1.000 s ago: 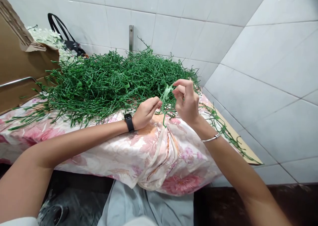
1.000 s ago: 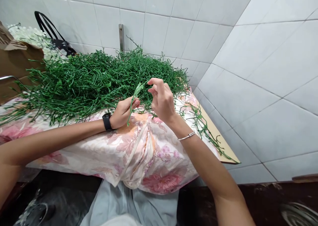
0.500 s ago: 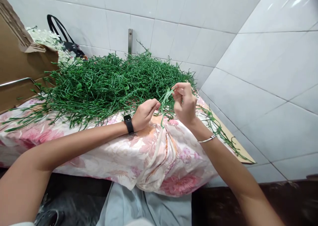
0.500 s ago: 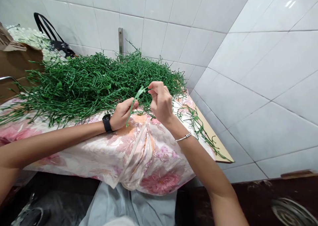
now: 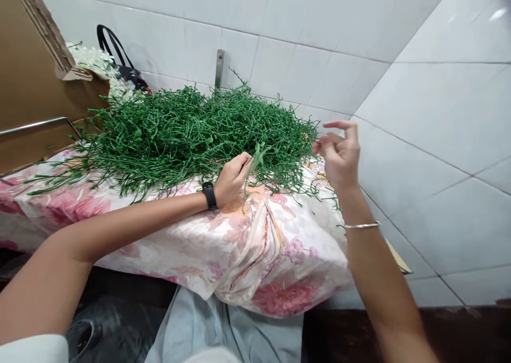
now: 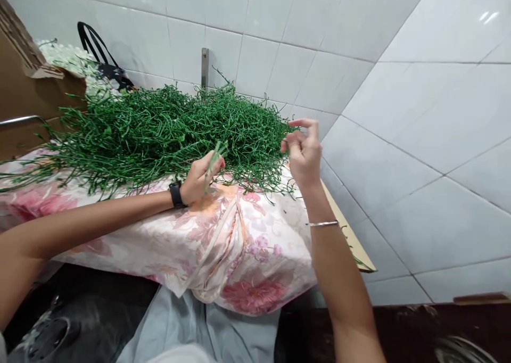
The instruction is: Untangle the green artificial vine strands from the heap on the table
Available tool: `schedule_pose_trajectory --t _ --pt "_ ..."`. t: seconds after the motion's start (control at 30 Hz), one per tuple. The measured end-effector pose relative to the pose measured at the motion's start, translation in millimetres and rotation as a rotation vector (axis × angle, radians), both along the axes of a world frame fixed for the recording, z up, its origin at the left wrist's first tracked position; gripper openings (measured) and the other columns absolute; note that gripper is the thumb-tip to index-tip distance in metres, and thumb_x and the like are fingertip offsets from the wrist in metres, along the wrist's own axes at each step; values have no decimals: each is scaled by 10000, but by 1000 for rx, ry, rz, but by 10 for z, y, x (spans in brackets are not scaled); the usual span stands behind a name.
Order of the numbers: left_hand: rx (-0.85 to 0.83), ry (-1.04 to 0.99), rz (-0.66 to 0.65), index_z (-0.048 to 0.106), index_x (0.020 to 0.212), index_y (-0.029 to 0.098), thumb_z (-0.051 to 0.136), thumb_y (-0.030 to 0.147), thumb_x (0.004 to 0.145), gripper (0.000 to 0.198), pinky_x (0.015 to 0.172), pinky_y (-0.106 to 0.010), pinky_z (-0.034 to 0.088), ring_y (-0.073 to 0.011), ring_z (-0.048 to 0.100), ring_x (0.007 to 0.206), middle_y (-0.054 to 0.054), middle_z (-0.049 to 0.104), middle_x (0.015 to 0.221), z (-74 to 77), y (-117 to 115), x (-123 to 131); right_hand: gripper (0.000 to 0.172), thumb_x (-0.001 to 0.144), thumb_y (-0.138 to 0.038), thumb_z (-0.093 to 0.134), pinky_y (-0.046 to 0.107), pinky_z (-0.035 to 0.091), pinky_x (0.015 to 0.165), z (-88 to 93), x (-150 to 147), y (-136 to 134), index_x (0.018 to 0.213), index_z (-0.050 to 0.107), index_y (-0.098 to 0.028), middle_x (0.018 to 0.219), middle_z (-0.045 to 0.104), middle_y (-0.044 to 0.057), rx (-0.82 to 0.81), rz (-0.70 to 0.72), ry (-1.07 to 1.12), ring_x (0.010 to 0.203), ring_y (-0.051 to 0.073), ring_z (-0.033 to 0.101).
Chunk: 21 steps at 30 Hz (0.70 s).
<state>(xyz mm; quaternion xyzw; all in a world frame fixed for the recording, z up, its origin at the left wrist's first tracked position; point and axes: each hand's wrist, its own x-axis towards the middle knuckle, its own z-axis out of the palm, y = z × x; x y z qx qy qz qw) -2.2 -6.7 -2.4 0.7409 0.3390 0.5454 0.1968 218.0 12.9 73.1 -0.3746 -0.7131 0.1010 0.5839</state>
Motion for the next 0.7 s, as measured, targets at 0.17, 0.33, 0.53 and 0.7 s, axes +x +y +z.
schedule_pose_trajectory --t 0.17,0.33,0.53,0.7 --pt "-85 -63 -32 460 748 168 375 336 880 230 575 -219 300 -80 378 569 36 411 620 -15 48 -19 173 847 -221 440 279 364 533 -186 -114 57 1016 410 -226 597 477 -39 -83 84 -110 553 105 508" --pt "-144 -117 -69 464 756 168 397 320 863 198 580 -213 319 -80 396 582 35 426 619 -8 74 -26 152 851 -248 453 289 393 562 -138 -81 3 999 426 -223 604 465 -39 -111 97 -100 588 108 537" --pt "-135 -127 -158 478 789 166 438 315 825 158 594 -214 339 -87 409 614 21 465 672 17 14 -47 171 826 -264 511 269 412 563 -92 -133 -117 981 456 -221 600 475 -46 -250 273 -52 565 92 537" --pt "-142 6 -280 539 697 149 318 298 847 307 584 -232 351 -104 457 591 1 523 633 57 -73 -85 216 834 -267 515 291 466 698 -208 -326 -206 1033 450 -213 697 565 -18 -299 392 -83 706 115 604"
